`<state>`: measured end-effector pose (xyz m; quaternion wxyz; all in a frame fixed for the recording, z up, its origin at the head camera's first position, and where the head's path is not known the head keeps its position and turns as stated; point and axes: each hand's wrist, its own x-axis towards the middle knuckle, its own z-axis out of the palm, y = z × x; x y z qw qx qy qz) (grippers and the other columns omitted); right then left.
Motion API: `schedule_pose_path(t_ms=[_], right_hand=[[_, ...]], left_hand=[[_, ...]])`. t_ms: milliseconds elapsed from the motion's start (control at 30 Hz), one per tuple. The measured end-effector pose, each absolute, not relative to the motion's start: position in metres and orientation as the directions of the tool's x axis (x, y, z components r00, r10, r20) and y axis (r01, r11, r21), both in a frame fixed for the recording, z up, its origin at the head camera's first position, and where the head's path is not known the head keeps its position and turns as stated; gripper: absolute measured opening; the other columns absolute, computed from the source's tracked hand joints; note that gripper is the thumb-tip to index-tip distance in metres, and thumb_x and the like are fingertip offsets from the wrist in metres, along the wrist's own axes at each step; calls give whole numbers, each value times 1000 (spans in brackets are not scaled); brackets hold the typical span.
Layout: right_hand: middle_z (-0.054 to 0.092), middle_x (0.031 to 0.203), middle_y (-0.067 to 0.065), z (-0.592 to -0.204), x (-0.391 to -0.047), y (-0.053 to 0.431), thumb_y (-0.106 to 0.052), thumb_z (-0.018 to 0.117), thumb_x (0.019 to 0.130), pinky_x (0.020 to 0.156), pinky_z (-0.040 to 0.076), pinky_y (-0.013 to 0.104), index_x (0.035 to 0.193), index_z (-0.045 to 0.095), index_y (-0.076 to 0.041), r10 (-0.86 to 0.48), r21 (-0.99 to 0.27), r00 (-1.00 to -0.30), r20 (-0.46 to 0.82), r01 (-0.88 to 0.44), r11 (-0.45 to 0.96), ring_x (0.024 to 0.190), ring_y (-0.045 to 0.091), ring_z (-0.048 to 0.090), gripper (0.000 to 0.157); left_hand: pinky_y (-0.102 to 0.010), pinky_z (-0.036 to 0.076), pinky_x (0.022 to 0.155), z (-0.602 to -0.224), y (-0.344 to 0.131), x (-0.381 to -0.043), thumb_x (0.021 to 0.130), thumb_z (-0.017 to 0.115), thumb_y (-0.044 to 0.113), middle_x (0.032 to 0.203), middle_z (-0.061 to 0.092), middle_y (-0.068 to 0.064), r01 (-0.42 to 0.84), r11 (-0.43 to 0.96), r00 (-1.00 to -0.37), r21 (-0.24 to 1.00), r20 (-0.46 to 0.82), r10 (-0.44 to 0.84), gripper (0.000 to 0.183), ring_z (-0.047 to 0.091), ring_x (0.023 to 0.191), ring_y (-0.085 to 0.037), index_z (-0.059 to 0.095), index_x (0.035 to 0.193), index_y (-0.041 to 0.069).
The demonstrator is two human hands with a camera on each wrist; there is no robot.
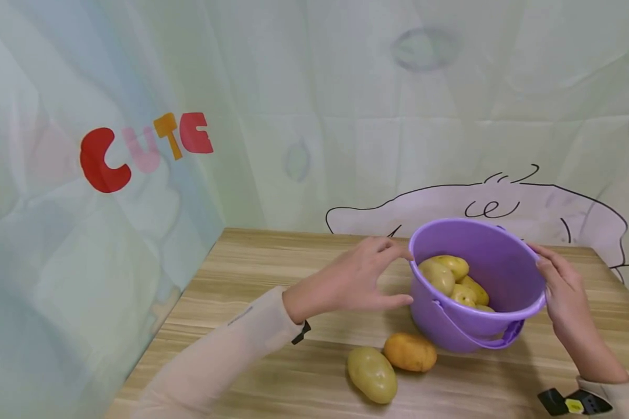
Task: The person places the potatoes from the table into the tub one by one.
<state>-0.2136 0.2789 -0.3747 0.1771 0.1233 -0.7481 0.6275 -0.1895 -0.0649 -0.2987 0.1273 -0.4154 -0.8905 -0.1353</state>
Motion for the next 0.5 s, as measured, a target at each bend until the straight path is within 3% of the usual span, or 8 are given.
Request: schedule_pose_path(t_ms=[500], right_hand=[[58, 105, -13, -373, -213, 279, -15, 42, 98, 71, 43, 9, 127, 52, -2, 39, -883, -905, 424, -403, 240, 90, 0, 55, 34]], left_hand=[[-29, 40, 89, -312, -84, -172, 80, 59, 55, 117, 50, 4, 760, 633, -643, 145, 310, 701, 57, 44, 108, -12, 50, 123, 19]])
